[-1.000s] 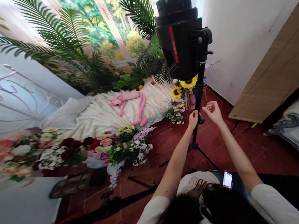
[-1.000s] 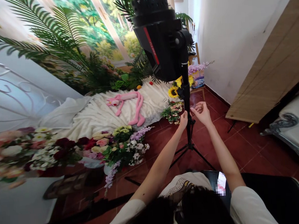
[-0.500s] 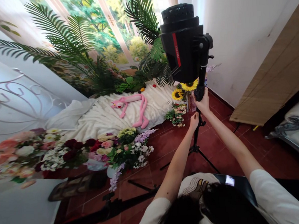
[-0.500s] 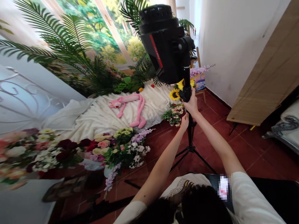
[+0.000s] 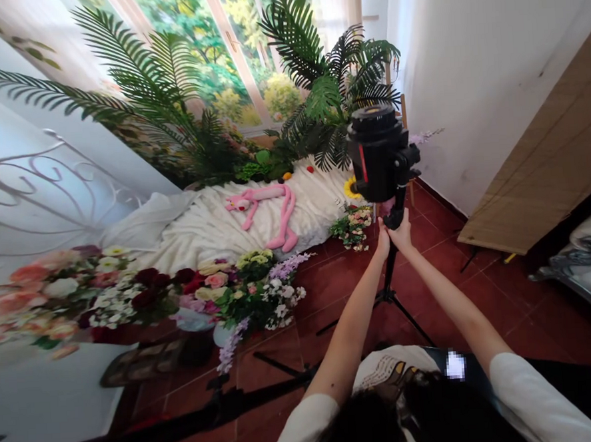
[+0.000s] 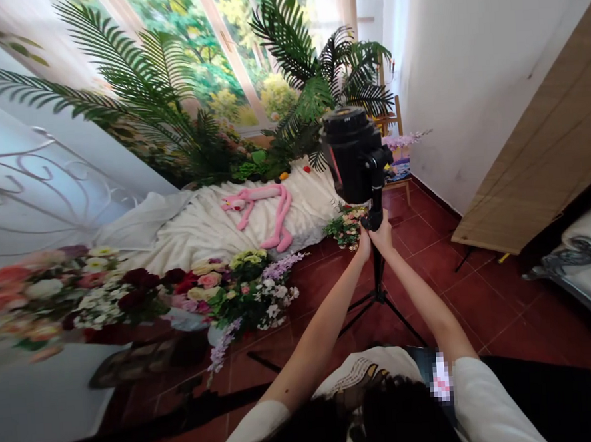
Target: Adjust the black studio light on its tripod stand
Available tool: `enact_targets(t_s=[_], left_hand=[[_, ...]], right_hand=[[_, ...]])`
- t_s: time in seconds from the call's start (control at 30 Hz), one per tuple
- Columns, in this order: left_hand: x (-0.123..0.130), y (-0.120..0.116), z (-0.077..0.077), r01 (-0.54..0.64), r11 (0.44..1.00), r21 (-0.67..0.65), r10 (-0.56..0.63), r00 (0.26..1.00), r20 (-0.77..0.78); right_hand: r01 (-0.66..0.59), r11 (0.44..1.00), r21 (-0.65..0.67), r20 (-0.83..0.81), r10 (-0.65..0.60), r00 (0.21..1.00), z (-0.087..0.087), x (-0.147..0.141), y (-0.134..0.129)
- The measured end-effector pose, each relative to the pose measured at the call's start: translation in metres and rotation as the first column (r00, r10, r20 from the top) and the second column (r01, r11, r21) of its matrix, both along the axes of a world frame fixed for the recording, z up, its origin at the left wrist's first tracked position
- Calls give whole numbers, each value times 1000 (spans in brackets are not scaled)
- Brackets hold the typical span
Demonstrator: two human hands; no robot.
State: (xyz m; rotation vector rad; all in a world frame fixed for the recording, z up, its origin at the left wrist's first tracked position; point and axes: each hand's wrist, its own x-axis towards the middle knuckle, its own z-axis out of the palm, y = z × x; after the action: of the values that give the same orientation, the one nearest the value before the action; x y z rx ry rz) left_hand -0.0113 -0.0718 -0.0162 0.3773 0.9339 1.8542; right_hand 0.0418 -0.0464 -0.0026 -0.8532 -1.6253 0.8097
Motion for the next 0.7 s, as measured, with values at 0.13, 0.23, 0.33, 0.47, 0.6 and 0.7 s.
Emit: enact_targets(t_s=[0.13,0.23,0.33,0.47,0.6,0.7], left_hand=[[2,-5,4,-34,999,-23,33,999,-35],[3,-6,4,-13,999,-30,10,997,-80],[4,-8,2,4,999,-51,-9,994,-107],[3,-9,0,0,997,-79,-11,991,-137],[3,-9,-2,1,994,-106,-18,986,-167],[3,-8,-4,-1,993,-120,-23,980,-196]], right_hand=[[-149,989,14,-5,149,989,-14,8,9],[-212,976,53,-1,213,977,-16,10,15],[-189,981,38,15,189,982,-17,11,13],[-165,986,-7,66,165,984,-15,13,6],[-163,986,-31,153,165,974,-13,19,3],[-178,984,13,228,170,959,-17,29,0]])
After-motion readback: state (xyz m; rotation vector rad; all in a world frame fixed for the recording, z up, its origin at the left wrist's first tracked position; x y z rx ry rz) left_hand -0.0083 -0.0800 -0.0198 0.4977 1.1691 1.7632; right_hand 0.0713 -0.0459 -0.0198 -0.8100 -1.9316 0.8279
